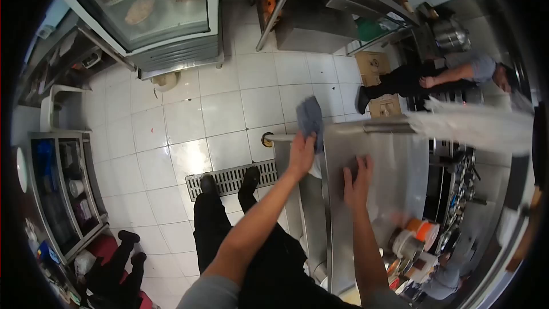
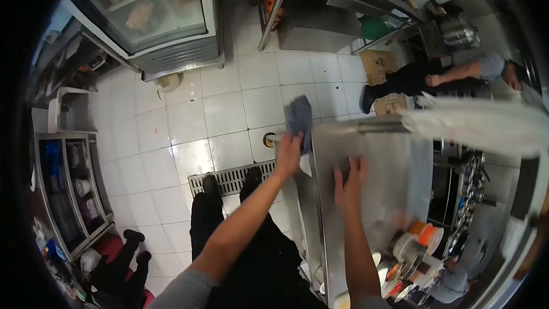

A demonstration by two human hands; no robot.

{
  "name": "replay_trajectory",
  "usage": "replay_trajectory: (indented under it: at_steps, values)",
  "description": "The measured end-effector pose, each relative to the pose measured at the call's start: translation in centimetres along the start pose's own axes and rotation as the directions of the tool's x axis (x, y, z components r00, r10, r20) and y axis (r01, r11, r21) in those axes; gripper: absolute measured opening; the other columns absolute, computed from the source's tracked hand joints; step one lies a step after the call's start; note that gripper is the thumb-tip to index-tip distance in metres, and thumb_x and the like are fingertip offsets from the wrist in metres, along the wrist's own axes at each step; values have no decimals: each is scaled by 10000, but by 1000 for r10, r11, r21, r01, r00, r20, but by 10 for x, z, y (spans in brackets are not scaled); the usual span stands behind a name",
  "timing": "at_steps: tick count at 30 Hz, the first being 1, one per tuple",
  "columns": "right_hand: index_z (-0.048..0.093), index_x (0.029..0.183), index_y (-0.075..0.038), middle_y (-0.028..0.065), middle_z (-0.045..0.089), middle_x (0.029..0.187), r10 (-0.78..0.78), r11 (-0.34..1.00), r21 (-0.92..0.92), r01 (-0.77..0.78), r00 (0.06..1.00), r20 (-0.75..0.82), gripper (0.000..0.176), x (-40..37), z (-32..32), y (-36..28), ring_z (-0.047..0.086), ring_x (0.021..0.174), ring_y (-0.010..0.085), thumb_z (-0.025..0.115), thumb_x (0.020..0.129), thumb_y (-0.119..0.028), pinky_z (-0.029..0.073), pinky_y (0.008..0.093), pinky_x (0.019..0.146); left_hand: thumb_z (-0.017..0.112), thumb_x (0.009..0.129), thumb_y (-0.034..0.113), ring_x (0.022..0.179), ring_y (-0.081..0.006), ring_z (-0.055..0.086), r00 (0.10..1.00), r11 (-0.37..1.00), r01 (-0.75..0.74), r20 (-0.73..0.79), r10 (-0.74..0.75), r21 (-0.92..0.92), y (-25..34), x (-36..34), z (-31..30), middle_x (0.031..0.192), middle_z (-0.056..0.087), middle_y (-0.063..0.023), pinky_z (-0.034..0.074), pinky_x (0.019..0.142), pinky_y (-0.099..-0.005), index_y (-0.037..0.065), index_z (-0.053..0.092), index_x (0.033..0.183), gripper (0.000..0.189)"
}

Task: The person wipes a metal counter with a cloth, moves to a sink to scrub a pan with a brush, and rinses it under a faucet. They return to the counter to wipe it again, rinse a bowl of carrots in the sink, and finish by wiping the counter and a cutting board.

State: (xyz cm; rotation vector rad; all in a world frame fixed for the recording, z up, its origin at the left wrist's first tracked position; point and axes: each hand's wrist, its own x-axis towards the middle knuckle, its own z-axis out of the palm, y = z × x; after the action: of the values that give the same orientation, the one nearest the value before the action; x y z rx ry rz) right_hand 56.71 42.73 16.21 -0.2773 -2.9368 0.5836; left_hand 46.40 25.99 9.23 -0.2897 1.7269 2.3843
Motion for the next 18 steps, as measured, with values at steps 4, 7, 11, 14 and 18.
replay_trajectory:
  at_steps: [4,7,11,14,18]
  values:
    - [414,1366,19,269,279,1494,-23,984,-177,20,1000,-14,522,-7,1,-5,278,1385,425,513,958,-291,206,492,1133,449,925,179,1021,-345,556,1000,936,-13,2,14,353,-100,-2,14,1045,599,-207,409,911,-429,-32,564,1102,299]
    - [400,1371,34,287,255,1502,18,993,-118,-18,1000,-1,598,-8,-3,-9,258,1392,442,478,961,-395,201,517,1130,429,879,112,1199,-412,460,957,943,-290,48,286,161,-94,10,8,1228,520,-251,332,1042,-433,-35,504,1254,409]
    - [355,1406,28,294,253,1504,27,984,-178,-17,998,53,645,-6,-10,-10,247,1400,456,397,979,-453,214,535,1134,458,809,109,1295,-475,345,992,979,-93,100,75,182,-200,34,-16,1347,457,-263,227,1116,-521,-20,513,1260,472]
    - [328,1422,-30,288,243,1505,-66,993,-90,72,996,64,605,-86,-57,101,221,1419,417,359,993,-455,199,550,1146,453,818,97,1198,-465,423,998,941,-36,67,15,336,-315,62,-60,1233,517,-259,282,1056,-532,-23,539,1196,405]
    - [333,1428,-64,297,247,1497,32,997,-76,-32,999,-1,591,-92,-45,74,217,1423,416,381,988,-457,201,573,1142,491,846,164,943,-435,524,981,786,126,43,-190,605,-456,133,-121,934,562,-255,401,836,-549,-12,547,864,185]
